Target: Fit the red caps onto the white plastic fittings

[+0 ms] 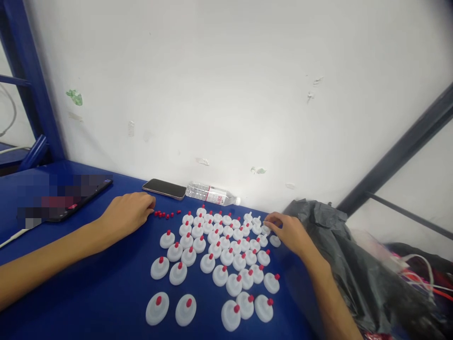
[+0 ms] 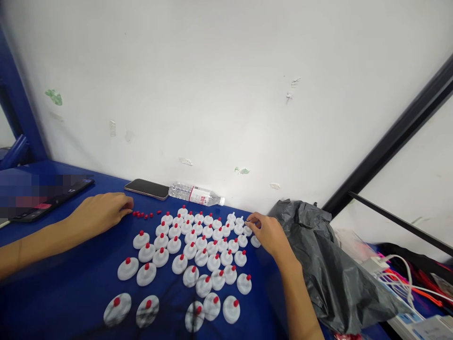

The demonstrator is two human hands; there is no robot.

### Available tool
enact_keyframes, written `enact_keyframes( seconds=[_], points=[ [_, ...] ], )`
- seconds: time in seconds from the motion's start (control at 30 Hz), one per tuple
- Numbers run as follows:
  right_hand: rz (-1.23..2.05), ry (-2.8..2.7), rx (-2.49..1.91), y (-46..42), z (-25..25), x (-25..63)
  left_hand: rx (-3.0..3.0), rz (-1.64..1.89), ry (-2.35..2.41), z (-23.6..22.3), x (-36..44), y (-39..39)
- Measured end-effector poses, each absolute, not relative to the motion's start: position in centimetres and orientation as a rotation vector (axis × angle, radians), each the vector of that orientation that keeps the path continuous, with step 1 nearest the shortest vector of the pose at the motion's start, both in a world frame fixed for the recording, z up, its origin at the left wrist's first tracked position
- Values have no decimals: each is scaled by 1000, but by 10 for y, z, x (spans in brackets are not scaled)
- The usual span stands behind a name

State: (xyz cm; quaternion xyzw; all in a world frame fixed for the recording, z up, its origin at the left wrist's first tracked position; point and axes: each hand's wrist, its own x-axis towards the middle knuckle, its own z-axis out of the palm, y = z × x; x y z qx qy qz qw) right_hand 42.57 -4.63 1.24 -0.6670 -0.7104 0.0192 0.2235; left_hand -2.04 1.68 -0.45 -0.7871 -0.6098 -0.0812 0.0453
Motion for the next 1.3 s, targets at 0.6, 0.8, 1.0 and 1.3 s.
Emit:
enact_keyframes(
  seconds=[0.6,0.8,1.0,1.3],
  points=[
    [226,-1948,-1518,-50,14,375,-2362,-560,-1702,6,-5,4],
    [-186,-2049,-1311,-61,15,335,-2510,-952,-1016,1,10,-17],
    [-433,-2236,-989,-81,12,282,-2632,-1018,-705,-2,25,-44],
    [-538,-2256,-759,-99,16,245,-2764,-922,-542,-6,37,-60]
  ],
)
